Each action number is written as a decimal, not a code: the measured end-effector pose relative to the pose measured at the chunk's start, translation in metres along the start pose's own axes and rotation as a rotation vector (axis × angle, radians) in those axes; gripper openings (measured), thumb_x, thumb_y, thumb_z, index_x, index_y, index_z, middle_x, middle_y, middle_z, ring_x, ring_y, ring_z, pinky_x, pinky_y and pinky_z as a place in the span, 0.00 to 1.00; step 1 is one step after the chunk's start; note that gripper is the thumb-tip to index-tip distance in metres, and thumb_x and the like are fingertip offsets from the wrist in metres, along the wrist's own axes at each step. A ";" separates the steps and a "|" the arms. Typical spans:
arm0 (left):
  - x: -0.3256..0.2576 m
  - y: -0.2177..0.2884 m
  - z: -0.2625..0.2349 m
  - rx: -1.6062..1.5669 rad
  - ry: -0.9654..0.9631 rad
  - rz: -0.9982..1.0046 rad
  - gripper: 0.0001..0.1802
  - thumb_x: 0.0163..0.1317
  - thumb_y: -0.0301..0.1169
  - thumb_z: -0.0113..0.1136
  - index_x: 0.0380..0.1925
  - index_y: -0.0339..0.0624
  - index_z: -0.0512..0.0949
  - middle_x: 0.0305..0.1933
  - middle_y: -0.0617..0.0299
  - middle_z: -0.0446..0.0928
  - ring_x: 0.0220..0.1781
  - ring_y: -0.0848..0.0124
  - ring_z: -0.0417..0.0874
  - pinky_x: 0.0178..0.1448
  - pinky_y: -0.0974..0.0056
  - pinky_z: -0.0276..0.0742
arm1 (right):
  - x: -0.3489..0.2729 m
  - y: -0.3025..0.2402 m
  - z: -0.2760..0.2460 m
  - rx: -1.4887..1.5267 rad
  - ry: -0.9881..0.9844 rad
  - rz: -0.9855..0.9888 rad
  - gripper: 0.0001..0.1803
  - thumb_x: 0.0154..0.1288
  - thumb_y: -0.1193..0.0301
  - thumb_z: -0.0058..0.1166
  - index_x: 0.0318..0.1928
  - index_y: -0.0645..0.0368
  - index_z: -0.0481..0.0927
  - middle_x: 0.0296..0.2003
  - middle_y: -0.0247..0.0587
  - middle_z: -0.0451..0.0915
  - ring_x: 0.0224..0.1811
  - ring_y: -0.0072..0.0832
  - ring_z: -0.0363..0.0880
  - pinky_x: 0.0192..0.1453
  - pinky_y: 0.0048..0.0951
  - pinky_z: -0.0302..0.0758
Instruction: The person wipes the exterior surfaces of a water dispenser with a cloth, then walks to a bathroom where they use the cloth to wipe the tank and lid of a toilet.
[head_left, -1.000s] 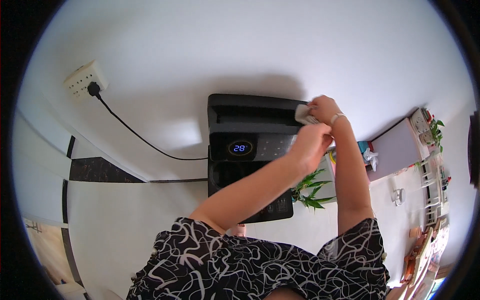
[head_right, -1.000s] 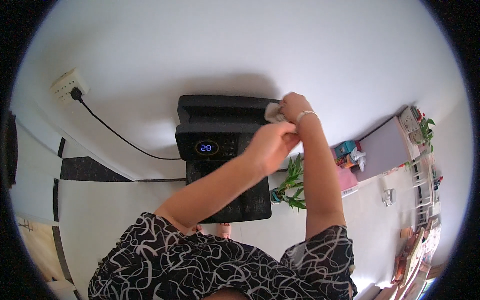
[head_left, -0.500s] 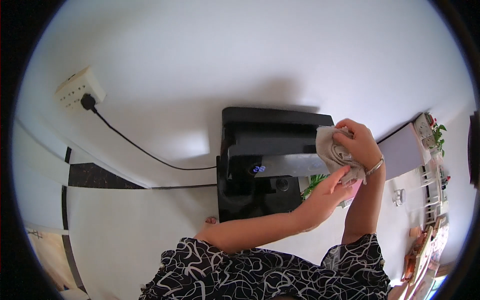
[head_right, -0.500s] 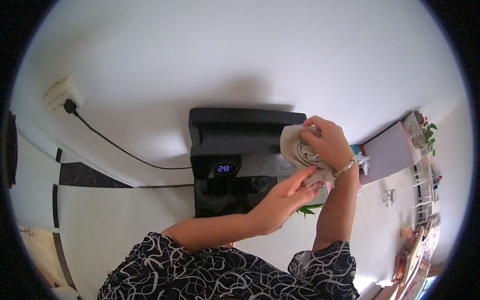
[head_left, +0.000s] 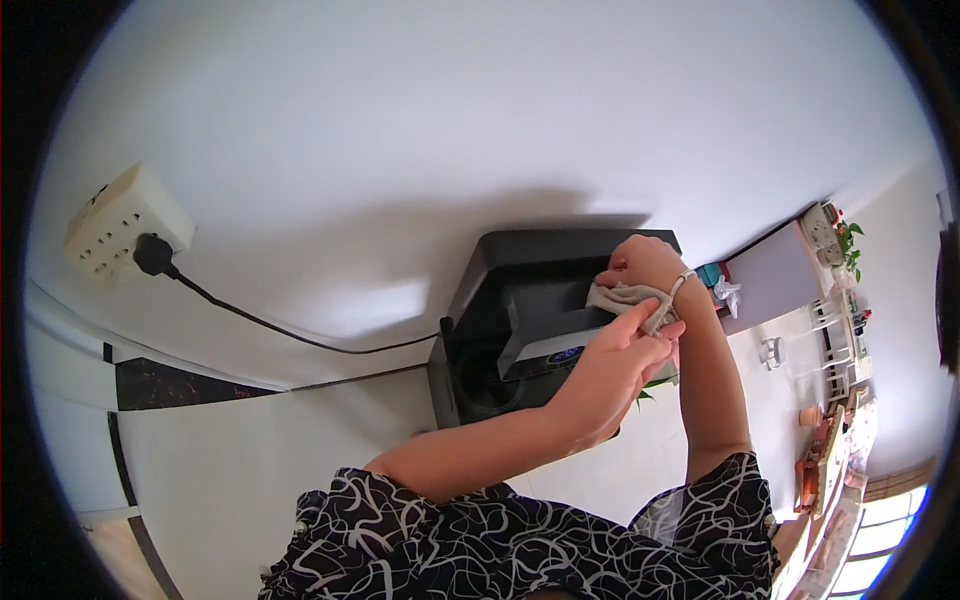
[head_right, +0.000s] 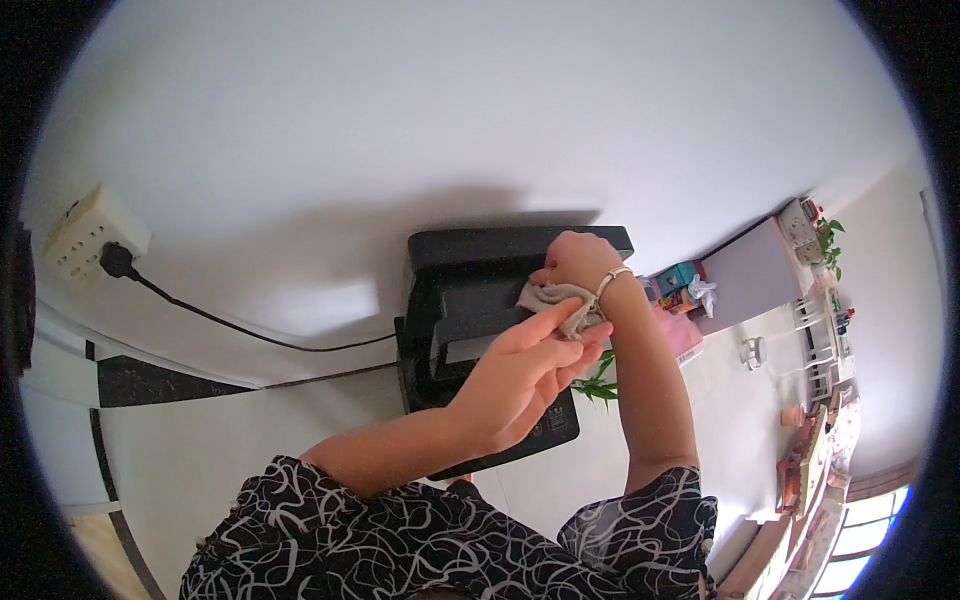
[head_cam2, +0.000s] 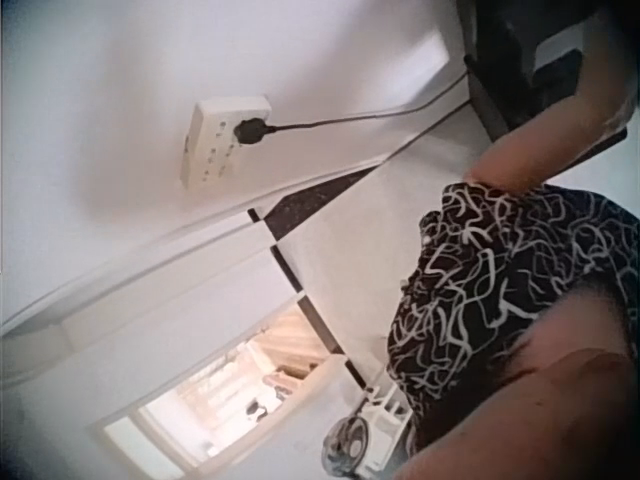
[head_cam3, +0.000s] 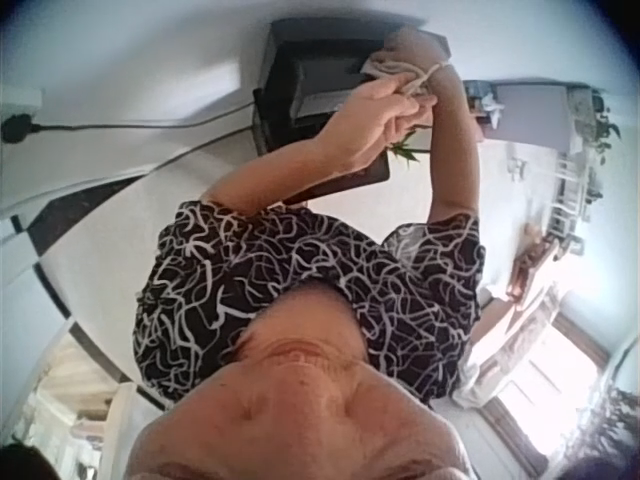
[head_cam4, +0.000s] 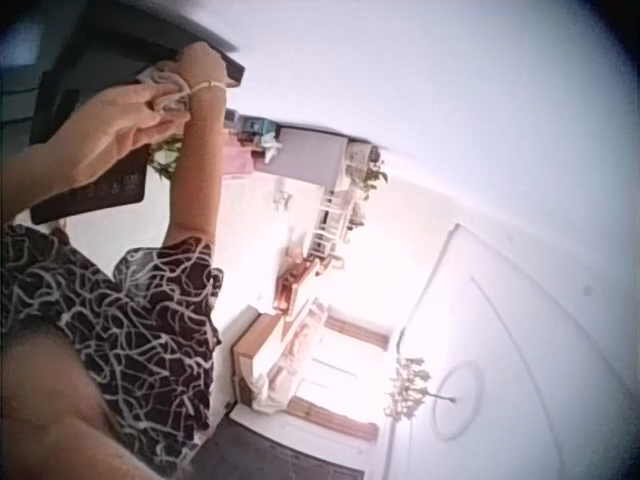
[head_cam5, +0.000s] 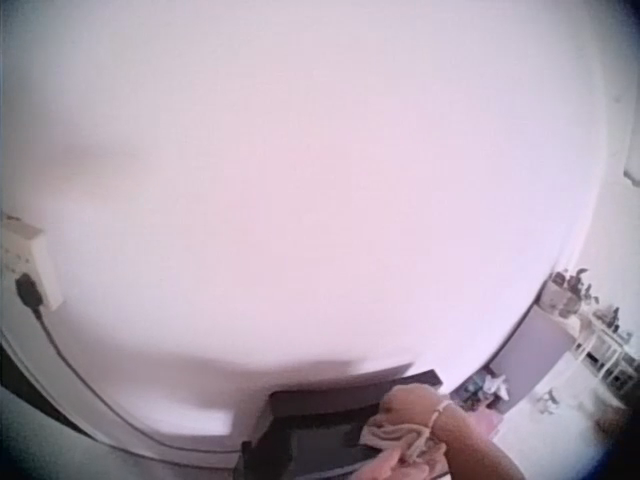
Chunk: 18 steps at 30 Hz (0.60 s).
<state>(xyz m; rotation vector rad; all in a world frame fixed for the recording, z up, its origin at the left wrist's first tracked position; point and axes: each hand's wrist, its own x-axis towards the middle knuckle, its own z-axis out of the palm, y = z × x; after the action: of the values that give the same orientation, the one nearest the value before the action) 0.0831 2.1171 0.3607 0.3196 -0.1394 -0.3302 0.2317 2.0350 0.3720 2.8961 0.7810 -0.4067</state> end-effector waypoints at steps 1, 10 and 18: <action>-0.004 0.004 -0.001 0.011 0.002 0.011 0.26 0.56 0.21 0.34 0.55 0.24 0.44 0.55 0.53 0.55 0.59 0.69 0.58 0.60 0.68 0.53 | 0.002 -0.005 0.001 -0.002 -0.001 -0.001 0.16 0.41 0.56 0.55 0.25 0.56 0.79 0.24 0.44 0.76 0.28 0.39 0.75 0.34 0.34 0.72; -0.041 0.017 -0.012 0.157 -0.038 0.100 0.30 0.53 0.16 0.34 0.57 0.29 0.41 0.58 0.52 0.51 0.62 0.68 0.54 0.63 0.67 0.48 | 0.004 -0.065 0.001 0.519 -0.214 -0.603 0.13 0.50 0.68 0.50 0.38 0.55 0.76 0.31 0.41 0.77 0.32 0.31 0.75 0.39 0.26 0.70; -0.044 0.012 -0.019 0.110 -0.115 0.150 0.31 0.52 0.16 0.36 0.57 0.30 0.40 0.59 0.54 0.51 0.62 0.68 0.52 0.62 0.69 0.48 | 0.008 -0.065 0.002 0.253 -0.241 -0.703 0.15 0.49 0.76 0.44 0.39 0.50 0.76 0.30 0.42 0.77 0.32 0.36 0.75 0.39 0.27 0.70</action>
<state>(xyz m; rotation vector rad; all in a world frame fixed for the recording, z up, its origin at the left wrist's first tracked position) 0.0488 2.1485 0.3431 0.3963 -0.2939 -0.1921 0.2048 2.0940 0.3652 2.6042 1.7952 -0.9526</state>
